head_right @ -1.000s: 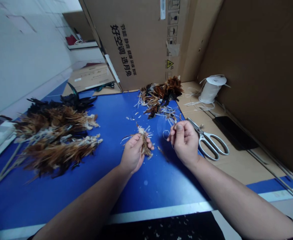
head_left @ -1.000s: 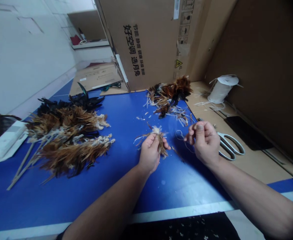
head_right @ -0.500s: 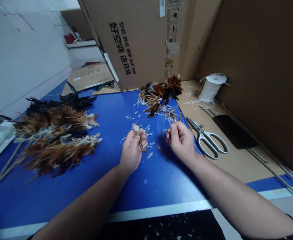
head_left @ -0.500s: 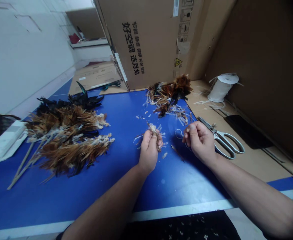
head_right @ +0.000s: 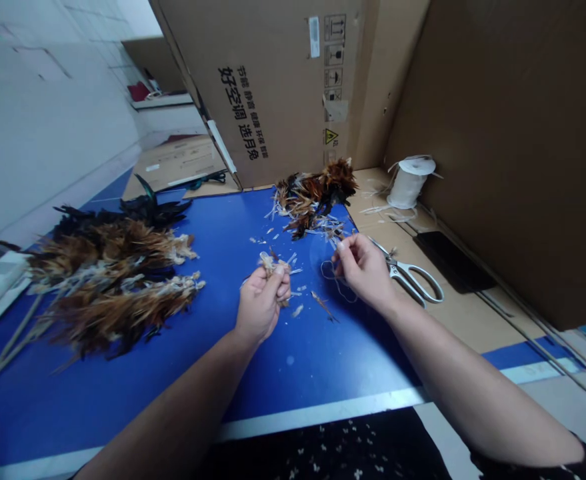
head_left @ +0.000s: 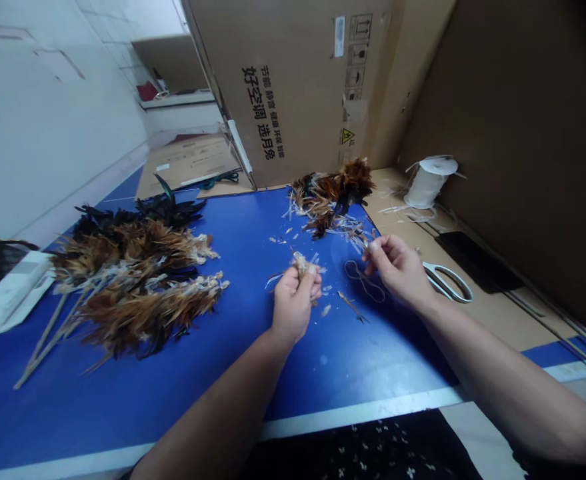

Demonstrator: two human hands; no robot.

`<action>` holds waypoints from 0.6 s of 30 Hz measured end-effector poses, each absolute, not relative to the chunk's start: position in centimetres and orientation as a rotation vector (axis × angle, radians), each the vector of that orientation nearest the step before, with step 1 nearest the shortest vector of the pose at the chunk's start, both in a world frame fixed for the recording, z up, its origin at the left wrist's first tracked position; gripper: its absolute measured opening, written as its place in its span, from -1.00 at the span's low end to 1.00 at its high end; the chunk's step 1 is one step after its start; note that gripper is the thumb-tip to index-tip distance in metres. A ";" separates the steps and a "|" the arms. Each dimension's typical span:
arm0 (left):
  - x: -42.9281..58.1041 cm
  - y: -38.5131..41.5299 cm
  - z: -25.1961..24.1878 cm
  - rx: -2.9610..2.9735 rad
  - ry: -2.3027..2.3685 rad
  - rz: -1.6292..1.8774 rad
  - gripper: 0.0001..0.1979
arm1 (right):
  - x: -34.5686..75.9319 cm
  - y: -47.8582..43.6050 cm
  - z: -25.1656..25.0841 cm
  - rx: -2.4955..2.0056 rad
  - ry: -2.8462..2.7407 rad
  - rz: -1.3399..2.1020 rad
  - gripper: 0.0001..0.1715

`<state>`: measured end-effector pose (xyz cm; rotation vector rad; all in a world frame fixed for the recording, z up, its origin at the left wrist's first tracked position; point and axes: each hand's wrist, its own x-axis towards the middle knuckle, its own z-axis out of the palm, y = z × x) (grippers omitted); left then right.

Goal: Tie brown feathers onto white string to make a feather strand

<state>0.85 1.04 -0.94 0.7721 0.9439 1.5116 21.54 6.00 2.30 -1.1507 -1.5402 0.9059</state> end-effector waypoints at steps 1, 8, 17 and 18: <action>0.8 1.1 -0.9 0.760 0.960 1.520 -0.68 | 22.5 6.0 3.0 -1.194 -1.637 0.853 -0.51; 0.8 1.2 -0.4 0.688 0.952 1.552 -0.66 | 31.6 4.6 4.9 -1.871 -2.458 0.036 -0.72; 0.0 2.0 -0.9 0.800 1.100 1.623 -0.70 | 33.2 4.2 3.6 -2.147 -2.480 0.035 -0.61; -0.4 2.0 -0.7 0.880 1.152 1.636 -0.72 | 33.1 4.3 3.8 -2.167 -2.472 0.062 -0.58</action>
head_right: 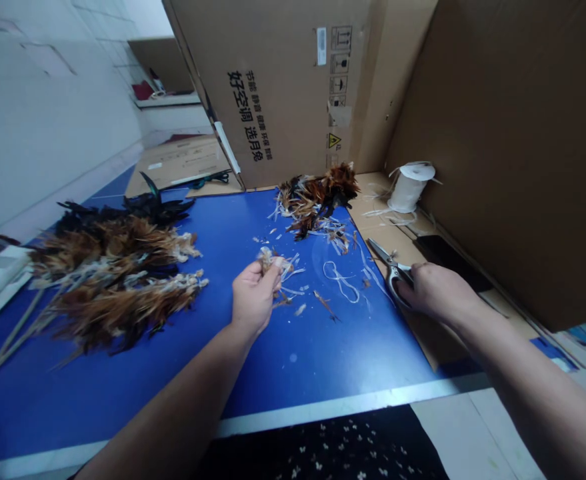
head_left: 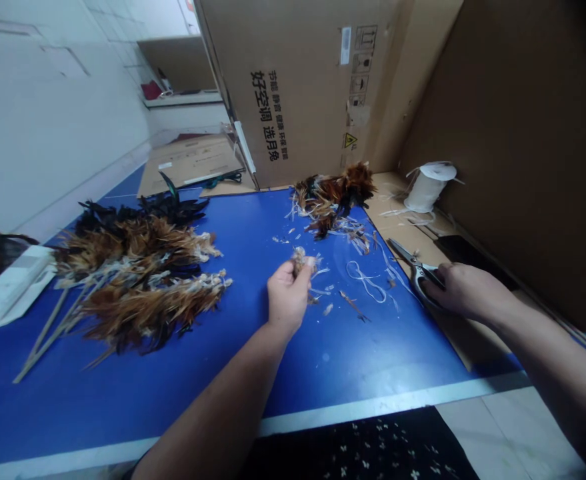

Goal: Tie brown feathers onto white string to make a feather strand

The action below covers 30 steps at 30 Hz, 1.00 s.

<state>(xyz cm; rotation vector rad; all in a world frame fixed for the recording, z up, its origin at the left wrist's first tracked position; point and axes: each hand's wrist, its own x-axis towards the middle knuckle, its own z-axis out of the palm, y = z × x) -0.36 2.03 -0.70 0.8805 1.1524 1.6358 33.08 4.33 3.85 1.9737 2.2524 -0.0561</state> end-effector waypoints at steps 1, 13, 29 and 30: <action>-0.7 2.1 -0.4 0.983 1.200 1.654 -0.75 | 33.0 4.5 4.1 1.985 2.243 -0.081 -0.55; -4.4 2.8 2.6 1.610 1.446 1.619 -0.93 | 30.8 2.9 7.4 1.679 2.761 -0.415 -0.45; -3.7 2.4 2.4 1.630 1.430 1.603 -0.91 | 21.1 4.0 9.6 1.239 2.802 0.123 -0.31; -3.7 2.4 2.4 1.640 1.435 1.604 -0.91 | 20.8 4.1 9.6 1.234 2.798 0.138 -0.33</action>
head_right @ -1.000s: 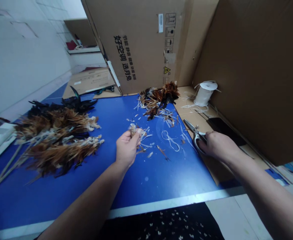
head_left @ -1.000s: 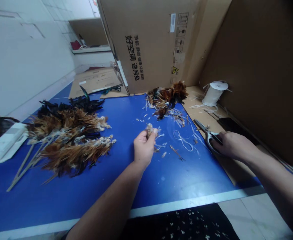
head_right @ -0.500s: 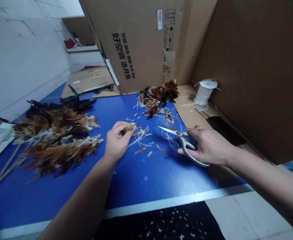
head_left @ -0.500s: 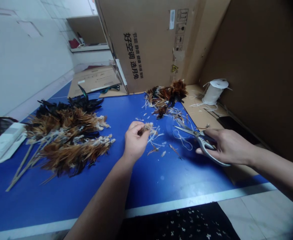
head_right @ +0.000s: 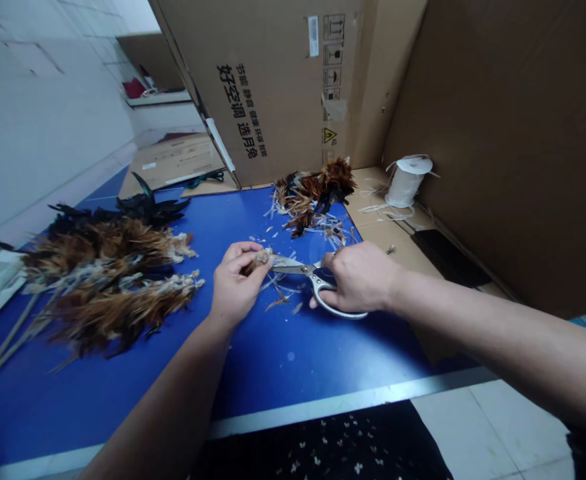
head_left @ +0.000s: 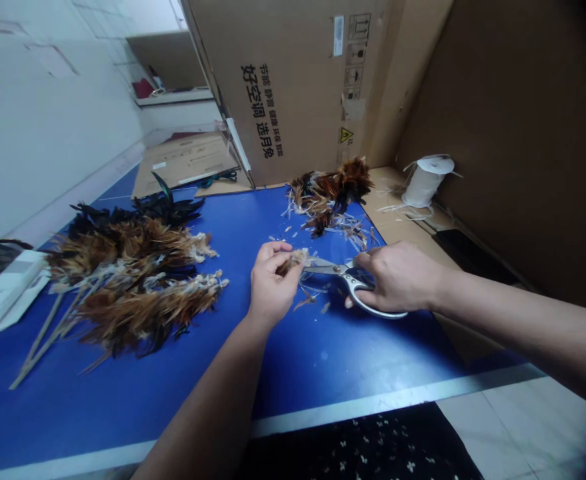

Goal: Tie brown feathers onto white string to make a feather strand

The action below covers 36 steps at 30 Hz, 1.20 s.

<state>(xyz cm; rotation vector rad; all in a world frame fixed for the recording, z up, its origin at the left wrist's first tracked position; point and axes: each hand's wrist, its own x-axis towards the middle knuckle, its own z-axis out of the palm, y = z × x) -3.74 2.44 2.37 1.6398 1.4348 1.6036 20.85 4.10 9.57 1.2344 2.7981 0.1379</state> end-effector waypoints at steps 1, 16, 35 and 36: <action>-3.7 2.5 2.4 1.650 1.443 1.605 -0.92 | 20.6 4.2 9.6 1.229 2.792 0.148 -0.36; -3.4 3.0 1.3 0.951 1.188 1.630 -0.76 | 26.3 5.9 8.1 1.503 2.524 0.173 -0.46; -2.5 2.1 1.2 0.634 0.771 1.181 -0.52 | 28.3 5.8 7.0 1.636 2.653 0.186 -0.60; -2.4 2.0 1.2 0.645 0.769 1.161 -0.52 | 26.9 5.2 7.1 1.635 2.811 0.053 -0.64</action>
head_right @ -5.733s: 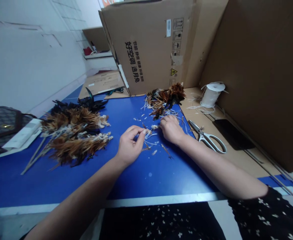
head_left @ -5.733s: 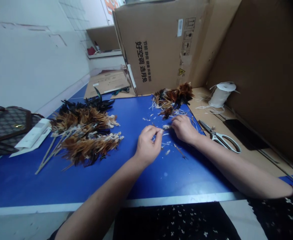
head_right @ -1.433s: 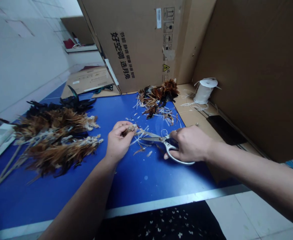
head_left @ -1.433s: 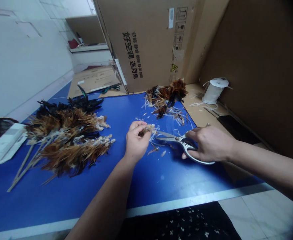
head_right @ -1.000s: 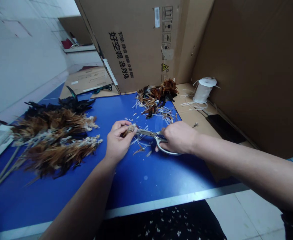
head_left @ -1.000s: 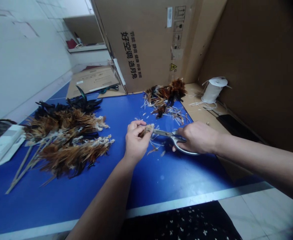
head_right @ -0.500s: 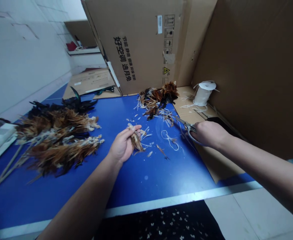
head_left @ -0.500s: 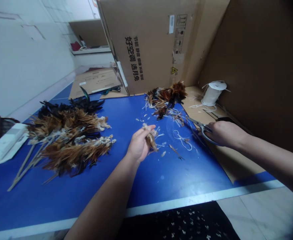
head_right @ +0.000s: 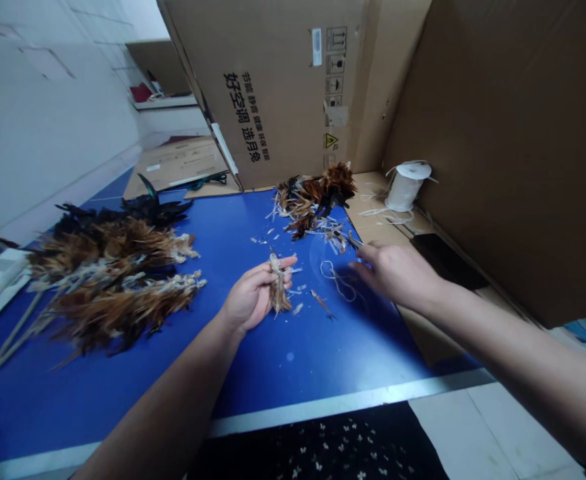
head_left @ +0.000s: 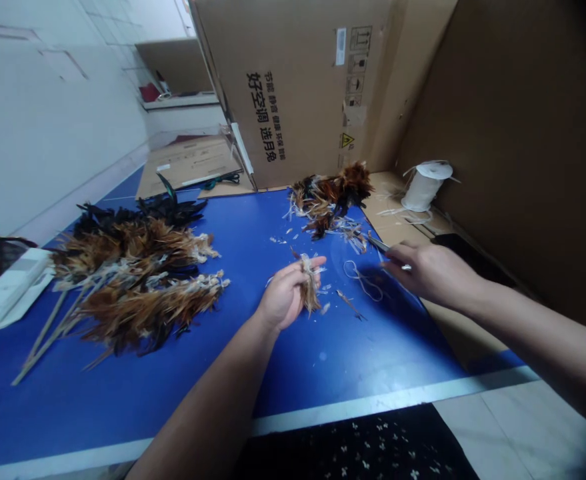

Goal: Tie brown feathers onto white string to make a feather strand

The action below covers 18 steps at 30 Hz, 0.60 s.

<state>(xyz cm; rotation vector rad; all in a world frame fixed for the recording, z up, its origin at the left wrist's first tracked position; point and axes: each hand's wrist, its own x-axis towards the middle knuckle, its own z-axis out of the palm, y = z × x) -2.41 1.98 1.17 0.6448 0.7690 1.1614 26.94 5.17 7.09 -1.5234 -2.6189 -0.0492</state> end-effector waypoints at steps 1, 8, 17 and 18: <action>-2.3 1.9 1.1 0.655 0.766 1.147 -0.51 | 25.5 4.6 7.0 -1.368 -2.561 0.131 -0.67; -1.2 1.6 0.6 0.670 0.734 1.193 -0.52 | 17.5 4.5 3.9 -0.922 -2.284 0.761 -0.78; -1.1 1.9 -0.1 0.807 0.788 1.113 -0.76 | 16.5 5.0 1.6 -0.867 -2.138 0.854 -0.74; -1.0 1.9 0.0 0.837 0.795 1.108 -0.80 | 16.7 4.9 1.5 -0.890 -2.136 0.856 -0.73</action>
